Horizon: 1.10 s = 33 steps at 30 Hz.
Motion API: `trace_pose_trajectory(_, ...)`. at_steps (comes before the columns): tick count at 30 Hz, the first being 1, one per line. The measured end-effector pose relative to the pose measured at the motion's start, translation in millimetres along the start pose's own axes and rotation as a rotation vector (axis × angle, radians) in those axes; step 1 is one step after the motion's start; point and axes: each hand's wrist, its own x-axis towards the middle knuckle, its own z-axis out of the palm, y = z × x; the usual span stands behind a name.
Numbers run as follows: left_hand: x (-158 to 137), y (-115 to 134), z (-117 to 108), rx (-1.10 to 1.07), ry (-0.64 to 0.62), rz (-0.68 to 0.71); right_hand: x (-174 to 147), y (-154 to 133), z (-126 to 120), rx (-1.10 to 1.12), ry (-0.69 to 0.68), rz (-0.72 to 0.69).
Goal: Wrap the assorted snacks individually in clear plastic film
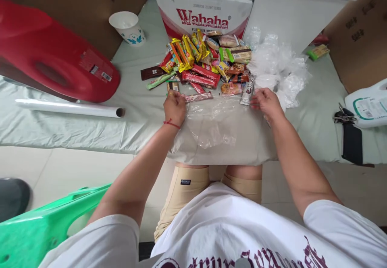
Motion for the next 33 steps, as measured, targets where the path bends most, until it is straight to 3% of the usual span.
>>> trace_pose_trajectory(2,7.4,-2.0,0.0,0.077,0.056,0.058,-6.1,-4.8,-0.6,-0.078,0.052,-0.041)
trace_pose_trajectory(5,3.2,10.3,-16.5,0.233,0.157,0.173,-35.7,-4.7,-3.7,-0.128,0.086,0.039)
trace_pose_trajectory(8,-25.1,33.9,-43.7,0.386,0.266,0.331,-73.7,2.3,1.9,-0.105,0.022,0.200)
trace_pose_trajectory(10,-55.8,49.9,-58.9,0.438,0.262,0.457,-95.1,5.6,12.3,-0.085,-0.075,0.303)
trace_pose_trajectory(11,-72.8,56.1,-63.9,0.445,0.194,0.554,-103.2,6.1,18.5,-0.068,-0.134,0.347)
trace_pose_trajectory(13,-105.0,62.5,-67.4,0.433,-0.114,0.777,-113.5,5.0,30.3,-0.014,-0.238,0.406)
trace_pose_trajectory(16,-133.1,55.9,-60.0,0.495,-0.471,0.991,-115.5,2.0,38.6,0.079,-0.272,0.384)
trace_pose_trajectory(21,-116.7,34.1,-61.9,0.674,-0.579,0.940,-105.1,0.7,22.0,0.067,-0.224,0.256)
trace_pose_trajectory(24,-103.1,32.9,-86.8,0.683,-0.636,0.912,-103.8,0.9,2.6,0.015,-0.214,0.224)
trace_pose_trajectory(29,-103.7,45.2,-133.1,0.722,-0.877,0.826,-110.0,11.7,-25.1,-0.071,-0.269,0.226)
trace_pose_trajectory(31,-106.9,56.8,-142.6,0.712,-0.843,0.749,-112.7,20.3,-31.2,-0.120,-0.274,0.201)
trace_pose_trajectory(33,-110.1,73.0,-142.5,0.655,-0.653,0.655,-115.5,28.7,-34.1,-0.161,-0.266,0.162)
